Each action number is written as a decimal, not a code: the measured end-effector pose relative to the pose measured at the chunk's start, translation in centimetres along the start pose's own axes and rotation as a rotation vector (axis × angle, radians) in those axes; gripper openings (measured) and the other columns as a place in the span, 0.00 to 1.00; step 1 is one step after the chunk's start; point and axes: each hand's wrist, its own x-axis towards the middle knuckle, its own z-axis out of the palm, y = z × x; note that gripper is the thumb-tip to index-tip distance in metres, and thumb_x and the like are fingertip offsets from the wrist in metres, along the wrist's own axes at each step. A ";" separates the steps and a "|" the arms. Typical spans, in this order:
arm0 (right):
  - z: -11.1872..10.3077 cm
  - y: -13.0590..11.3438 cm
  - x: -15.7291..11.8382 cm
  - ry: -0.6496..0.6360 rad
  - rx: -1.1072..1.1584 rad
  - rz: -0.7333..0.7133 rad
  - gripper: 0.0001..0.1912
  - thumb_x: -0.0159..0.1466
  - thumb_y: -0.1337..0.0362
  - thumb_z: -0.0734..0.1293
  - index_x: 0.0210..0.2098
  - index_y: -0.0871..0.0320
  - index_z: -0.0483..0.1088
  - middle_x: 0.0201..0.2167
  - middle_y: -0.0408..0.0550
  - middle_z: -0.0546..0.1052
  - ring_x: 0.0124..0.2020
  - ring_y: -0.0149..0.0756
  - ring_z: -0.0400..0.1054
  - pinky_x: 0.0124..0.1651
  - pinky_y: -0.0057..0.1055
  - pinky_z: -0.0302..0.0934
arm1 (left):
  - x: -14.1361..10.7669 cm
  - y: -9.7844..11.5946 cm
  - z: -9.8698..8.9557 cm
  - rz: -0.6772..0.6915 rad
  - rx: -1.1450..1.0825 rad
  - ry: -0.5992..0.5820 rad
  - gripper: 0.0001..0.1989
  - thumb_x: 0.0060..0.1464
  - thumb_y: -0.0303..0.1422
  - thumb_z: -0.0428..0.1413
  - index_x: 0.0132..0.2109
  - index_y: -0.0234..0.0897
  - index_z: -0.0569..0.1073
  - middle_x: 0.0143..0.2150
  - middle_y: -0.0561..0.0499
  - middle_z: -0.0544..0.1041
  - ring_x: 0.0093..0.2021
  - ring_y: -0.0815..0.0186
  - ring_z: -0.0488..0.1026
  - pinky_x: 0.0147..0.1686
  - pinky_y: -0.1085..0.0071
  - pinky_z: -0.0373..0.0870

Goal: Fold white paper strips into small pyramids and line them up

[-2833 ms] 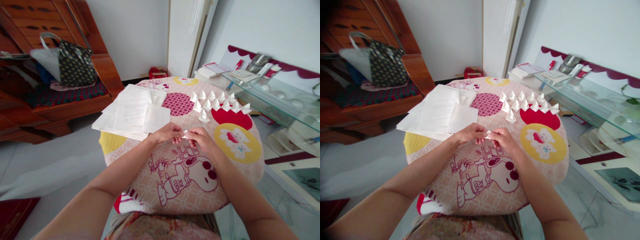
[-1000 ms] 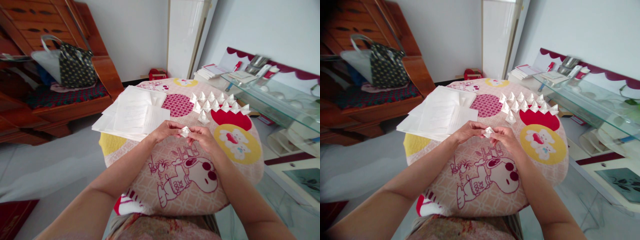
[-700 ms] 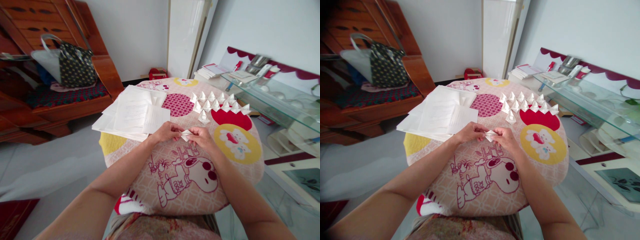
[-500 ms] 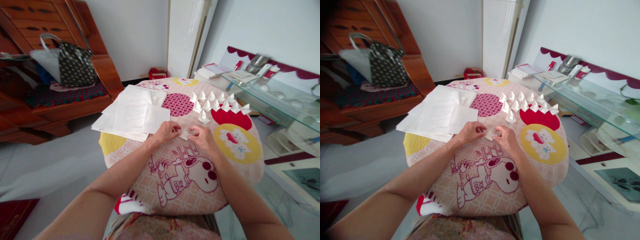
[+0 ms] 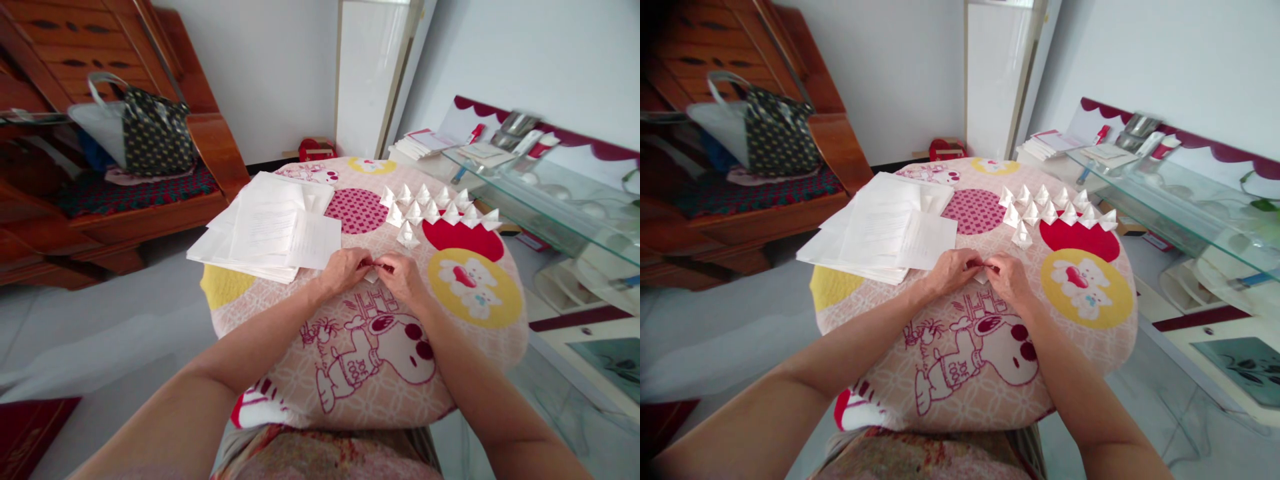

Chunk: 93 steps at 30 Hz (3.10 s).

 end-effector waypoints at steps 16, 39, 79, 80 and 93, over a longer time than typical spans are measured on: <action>0.6 -0.3 0.0 0.066 -0.065 0.020 0.08 0.55 0.71 0.64 0.21 0.55 0.66 0.23 0.46 0.73 0.28 0.37 0.65 0.34 0.34 0.56 | 0.2 1.9 0.7 -0.147 0.222 -0.009 0.10 0.61 0.33 0.54 0.45 0.36 0.78 0.44 0.41 0.83 0.45 0.53 0.79 0.43 0.63 0.70; 0.2 1.1 -0.4 0.218 0.120 0.189 0.05 0.53 0.66 0.65 0.23 0.56 0.73 0.20 0.43 0.74 0.23 0.35 0.67 0.29 0.31 0.59 | 0.0 1.4 0.5 -0.225 0.191 0.033 0.06 0.56 0.30 0.56 0.38 0.36 0.79 0.34 0.47 0.82 0.37 0.61 0.78 0.40 0.68 0.70; 0.7 0.7 -0.1 0.062 -0.085 -0.011 0.08 0.56 0.73 0.64 0.24 0.55 0.70 0.25 0.47 0.76 0.28 0.36 0.68 0.34 0.31 0.57 | -0.4 2.0 -0.5 -0.129 0.198 0.015 0.09 0.58 0.31 0.56 0.44 0.36 0.79 0.37 0.46 0.83 0.38 0.61 0.78 0.40 0.67 0.71; 0.8 0.7 -0.1 0.064 -0.085 -0.018 0.08 0.56 0.73 0.64 0.24 0.55 0.69 0.25 0.47 0.76 0.28 0.36 0.67 0.34 0.31 0.56 | -0.3 2.2 -0.3 -0.136 0.206 0.006 0.10 0.58 0.32 0.56 0.44 0.37 0.79 0.38 0.45 0.83 0.39 0.60 0.79 0.41 0.67 0.71; 0.6 0.2 0.0 0.062 -0.081 -0.015 0.09 0.56 0.73 0.64 0.22 0.54 0.65 0.23 0.44 0.73 0.26 0.35 0.64 0.32 0.31 0.55 | 0.3 2.5 0.7 -0.232 0.188 0.068 0.07 0.57 0.32 0.56 0.38 0.38 0.78 0.36 0.45 0.82 0.40 0.58 0.79 0.40 0.67 0.71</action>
